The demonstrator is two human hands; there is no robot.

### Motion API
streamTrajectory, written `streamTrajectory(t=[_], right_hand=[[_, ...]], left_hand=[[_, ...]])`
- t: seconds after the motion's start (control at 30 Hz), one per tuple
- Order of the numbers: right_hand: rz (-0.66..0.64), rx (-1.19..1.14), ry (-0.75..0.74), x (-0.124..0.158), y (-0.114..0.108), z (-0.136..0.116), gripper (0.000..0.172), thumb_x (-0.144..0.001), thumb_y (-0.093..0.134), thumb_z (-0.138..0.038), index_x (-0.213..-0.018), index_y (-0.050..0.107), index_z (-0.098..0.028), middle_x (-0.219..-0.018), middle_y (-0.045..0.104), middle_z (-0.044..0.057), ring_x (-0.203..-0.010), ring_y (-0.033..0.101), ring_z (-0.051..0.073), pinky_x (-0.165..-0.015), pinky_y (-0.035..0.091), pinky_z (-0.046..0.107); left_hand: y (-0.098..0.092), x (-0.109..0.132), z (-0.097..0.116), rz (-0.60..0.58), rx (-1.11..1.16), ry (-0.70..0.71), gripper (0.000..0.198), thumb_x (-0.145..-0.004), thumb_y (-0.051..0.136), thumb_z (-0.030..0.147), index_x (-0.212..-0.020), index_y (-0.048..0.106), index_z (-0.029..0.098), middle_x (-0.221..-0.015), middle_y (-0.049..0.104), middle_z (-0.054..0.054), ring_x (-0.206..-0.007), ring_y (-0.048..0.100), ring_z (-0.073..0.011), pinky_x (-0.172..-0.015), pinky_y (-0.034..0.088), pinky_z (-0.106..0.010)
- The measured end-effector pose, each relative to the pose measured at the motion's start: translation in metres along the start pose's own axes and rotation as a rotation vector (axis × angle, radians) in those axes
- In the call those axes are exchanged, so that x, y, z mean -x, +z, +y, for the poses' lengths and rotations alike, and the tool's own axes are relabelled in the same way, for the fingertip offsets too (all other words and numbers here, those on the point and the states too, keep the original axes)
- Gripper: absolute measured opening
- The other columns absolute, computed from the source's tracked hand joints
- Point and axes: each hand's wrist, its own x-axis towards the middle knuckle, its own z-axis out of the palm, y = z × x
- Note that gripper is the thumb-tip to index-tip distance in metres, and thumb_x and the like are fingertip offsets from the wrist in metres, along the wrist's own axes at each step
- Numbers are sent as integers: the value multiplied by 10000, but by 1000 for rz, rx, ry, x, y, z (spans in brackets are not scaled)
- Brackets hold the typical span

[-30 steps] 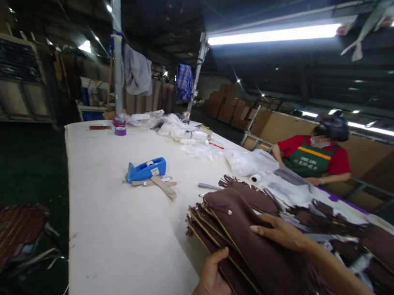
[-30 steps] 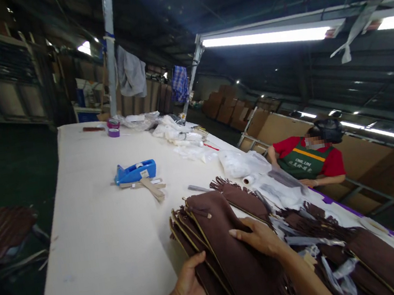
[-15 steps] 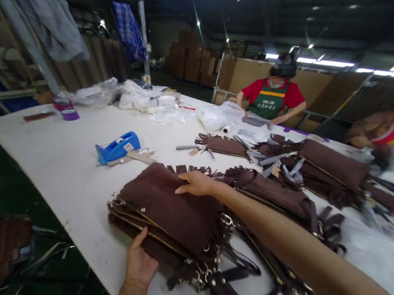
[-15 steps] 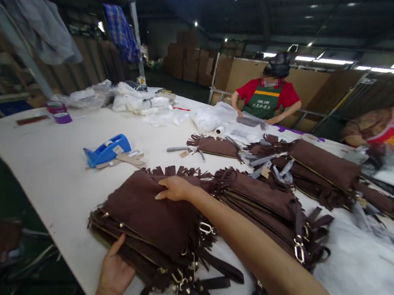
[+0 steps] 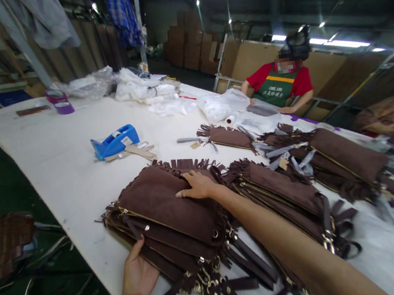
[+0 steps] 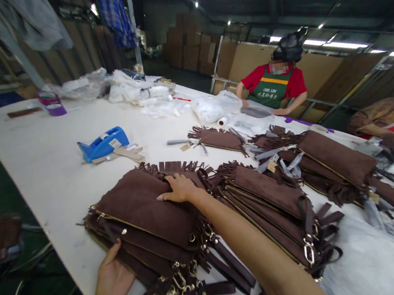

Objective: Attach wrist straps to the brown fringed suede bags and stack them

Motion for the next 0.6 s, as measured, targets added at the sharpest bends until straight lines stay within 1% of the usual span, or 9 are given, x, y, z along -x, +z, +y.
streamTrajectory(t=[0.07, 0.1, 0.17, 0.23, 0.33, 0.4, 0.5, 0.53, 0.6], right_hand=[[-15, -6, 32, -2, 4, 6, 973, -685, 475, -824, -1413, 356, -190, -1363, 461, 184, -1235, 445, 370, -961, 398, 469], [-28, -9, 40, -3, 4, 9, 999, -668, 469, -842, -1415, 355, -188, -1354, 474, 184, -1224, 458, 369, -956, 405, 466], [-45, -10, 47, -4, 3, 9, 996, -660, 454, -856, -1404, 381, -199, -1344, 491, 176, -1209, 474, 367, -952, 410, 458], [-43, -4, 52, -1, 5, 5, 931, -695, 422, -845, -1388, 410, -223, -1346, 491, 163, -1211, 469, 369, -953, 402, 463], [-18, 13, 72, 16, 13, -9, 821, -773, 373, -795, -1372, 432, -237, -1318, 507, 164, -1197, 474, 365, -947, 391, 472], [4, 27, 74, 32, 20, -20, 777, -804, 355, -769, -1349, 454, -225, -1265, 538, 171, -1164, 498, 354, -927, 398, 457], [73, 57, 55, 52, 28, -35, 685, -852, 337, -717, -1298, 495, -222, -1171, 591, 157, -1093, 552, 314, -885, 416, 402], [97, 69, 56, 56, 29, -40, 625, -877, 333, -681, -1260, 522, -225, -1131, 610, 143, -1059, 574, 295, -866, 422, 380], [131, 102, 76, 61, 30, -50, 483, -925, 342, -585, -1130, 589, -223, -1055, 637, 118, -981, 611, 262, -812, 432, 340]], left_hand=[[0, 5, -3, -39, 33, 19, 257, -912, 479, 206, -1086, 663, 159, -1006, 733, -104, -955, 681, -257, -905, 537, -421], [1, 8, -5, -59, 45, 30, 275, -918, 488, 257, -1132, 645, 183, -1059, 721, -94, -978, 673, -252, -914, 533, -408], [7, 15, -10, -82, 29, 52, 324, -902, 536, 342, -1196, 612, 229, -1142, 694, -68, -1013, 658, -242, -922, 532, -376], [16, 20, -15, -54, -79, 84, 367, -859, 616, 327, -1214, 599, 238, -1158, 687, -53, -1022, 655, -237, -914, 538, -352], [28, 20, -15, 49, -296, 161, 399, -776, 707, 180, -1166, 625, 189, -1103, 707, -63, -992, 669, -236, -888, 551, -339], [30, 17, -8, 142, -391, 225, 363, -729, 722, 117, -1085, 656, 147, -1017, 731, -77, -921, 692, -237, -846, 568, -338], [20, 15, 8, 251, -484, 253, 291, -684, 719, 91, -971, 677, 116, -844, 748, -80, -775, 713, -240, -750, 590, -343], [15, 16, 13, 254, -497, 237, 278, -677, 718, 96, -952, 678, 113, -805, 746, -81, -741, 713, -242, -725, 592, -346], [6, 19, 20, 217, -494, 203, 270, -672, 722, 117, -938, 677, 110, -771, 741, -88, -703, 711, -249, -692, 592, -355]])
